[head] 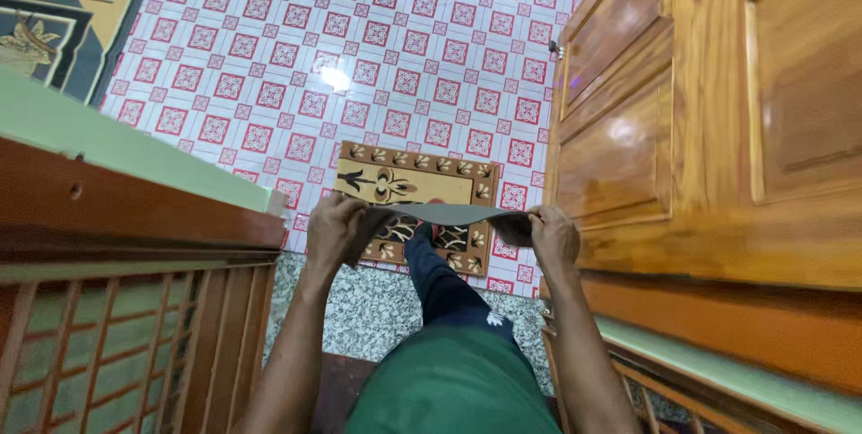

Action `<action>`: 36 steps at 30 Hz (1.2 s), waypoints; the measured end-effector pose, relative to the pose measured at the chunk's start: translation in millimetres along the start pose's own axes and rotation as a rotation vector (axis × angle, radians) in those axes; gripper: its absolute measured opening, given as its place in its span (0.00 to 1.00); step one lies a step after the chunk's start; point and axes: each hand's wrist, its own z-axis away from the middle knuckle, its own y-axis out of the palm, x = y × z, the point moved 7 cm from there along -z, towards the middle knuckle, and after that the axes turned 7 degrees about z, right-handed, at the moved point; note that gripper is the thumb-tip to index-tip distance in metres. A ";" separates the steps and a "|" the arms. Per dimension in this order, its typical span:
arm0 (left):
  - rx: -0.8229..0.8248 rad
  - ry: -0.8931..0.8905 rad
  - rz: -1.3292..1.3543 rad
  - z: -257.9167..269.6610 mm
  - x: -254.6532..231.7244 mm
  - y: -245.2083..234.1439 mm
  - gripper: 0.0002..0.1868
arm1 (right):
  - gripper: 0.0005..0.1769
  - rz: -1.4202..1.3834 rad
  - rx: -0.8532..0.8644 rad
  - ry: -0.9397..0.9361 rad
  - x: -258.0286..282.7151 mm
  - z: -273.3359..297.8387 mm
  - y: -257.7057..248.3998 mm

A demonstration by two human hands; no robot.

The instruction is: The person places a blue mat on the tiled floor, then picks up two different patterned mats one by one, carries each to a staircase to shake it, and returns them to their positions in the hallway.

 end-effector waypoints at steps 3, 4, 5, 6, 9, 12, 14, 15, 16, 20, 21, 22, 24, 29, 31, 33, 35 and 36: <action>0.030 -0.006 -0.057 -68.5 17.2 12.0 0.04 | 0.08 -0.063 0.088 0.113 9.6 -65.6 20.9; 0.051 -0.006 -0.078 -98.9 22.2 14.5 0.04 | 0.09 -0.047 0.100 0.140 16.7 -94.6 24.3; 0.037 0.020 -0.081 -127.8 26.0 16.5 0.04 | 0.09 -0.057 0.072 0.138 25.3 -123.4 27.1; 0.090 -0.052 -0.193 -152.8 36.0 23.0 0.05 | 0.08 -0.073 0.108 0.157 33.4 -148.7 34.7; 0.153 -0.126 -0.373 -210.2 54.4 30.0 0.06 | 0.07 -0.097 0.112 0.068 52.4 -204.3 40.1; 0.099 -0.219 -0.326 -249.4 58.5 33.6 0.06 | 0.06 -0.149 0.065 -0.019 66.3 -245.6 43.2; 0.049 -0.306 -0.210 -317.9 67.1 40.1 0.07 | 0.06 -0.192 0.053 0.014 76.8 -308.1 48.9; -0.050 -0.111 -0.210 -337.1 55.9 38.1 0.06 | 0.06 -0.220 0.003 -0.048 83.0 -320.6 46.6; -0.150 0.083 -0.206 -352.2 45.1 38.4 0.05 | 0.06 -0.249 -0.048 -0.111 89.0 -333.0 44.8; -0.081 -0.060 -0.037 -434.9 76.1 70.7 0.05 | 0.08 -0.254 0.026 -0.098 98.4 -410.2 52.8; -0.075 -0.068 -0.001 -455.0 83.9 79.7 0.05 | 0.12 -0.269 0.082 -0.066 98.8 -431.6 59.4; -0.069 -0.077 0.035 -478.5 93.5 90.3 0.05 | 0.16 -0.285 0.139 -0.034 98.8 -455.9 67.8; -0.060 -0.028 0.115 -526.4 113.3 109.4 0.05 | 0.14 -0.214 0.135 -0.006 101.1 -504.8 80.5; -0.049 -0.032 0.213 -645.7 147.0 141.1 0.05 | 0.16 -0.055 0.015 -0.043 128.2 -622.6 92.8; 0.083 -0.155 0.153 -689.7 150.7 157.3 0.06 | 0.17 -0.106 0.121 0.146 126.4 -664.3 107.5; 0.124 -0.147 0.179 -751.0 153.5 166.6 0.10 | 0.16 -0.095 0.044 0.082 135.2 -716.6 108.8; 0.178 -0.156 0.200 -778.6 153.1 174.3 0.13 | 0.16 -0.086 -0.014 0.025 142.1 -739.2 106.1; 0.204 -0.153 0.178 -791.9 152.4 178.0 0.09 | 0.15 -0.075 -0.005 0.065 142.0 -750.7 106.9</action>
